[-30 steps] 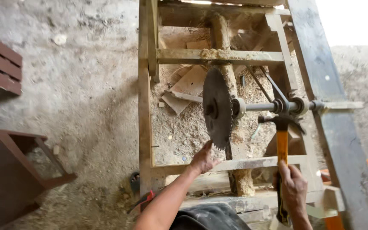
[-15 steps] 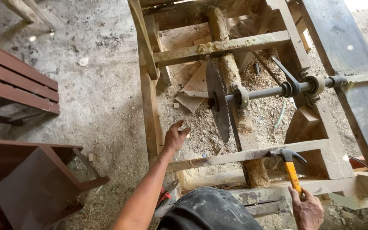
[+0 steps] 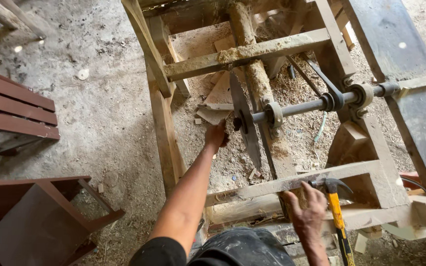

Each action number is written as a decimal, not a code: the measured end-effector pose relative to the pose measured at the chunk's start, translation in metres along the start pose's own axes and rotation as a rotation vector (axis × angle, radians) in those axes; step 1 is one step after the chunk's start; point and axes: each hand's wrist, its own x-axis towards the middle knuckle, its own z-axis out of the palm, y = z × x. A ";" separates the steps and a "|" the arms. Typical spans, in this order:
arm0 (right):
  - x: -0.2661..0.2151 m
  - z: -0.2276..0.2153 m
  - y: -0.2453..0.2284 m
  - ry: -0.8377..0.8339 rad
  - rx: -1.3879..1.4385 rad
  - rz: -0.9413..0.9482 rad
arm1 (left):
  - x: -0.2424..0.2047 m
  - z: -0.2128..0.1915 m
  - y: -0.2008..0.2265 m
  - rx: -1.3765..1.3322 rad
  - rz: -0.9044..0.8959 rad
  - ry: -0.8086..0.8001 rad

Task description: The person manipulates a circular saw blade on a wooden machine frame, using a hammer to tap various components and positioning the blade along a shaft.

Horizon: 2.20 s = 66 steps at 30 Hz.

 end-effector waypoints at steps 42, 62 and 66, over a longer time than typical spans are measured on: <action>0.082 0.095 0.009 0.058 -0.376 -0.040 | 0.026 0.006 0.048 -0.623 -0.207 -0.041; 0.079 0.099 0.013 0.000 -0.390 -0.009 | 0.048 0.007 0.040 -0.257 -0.039 0.045; 0.087 0.100 0.014 -0.041 -0.427 0.004 | 0.035 0.012 0.048 0.035 -0.232 -0.280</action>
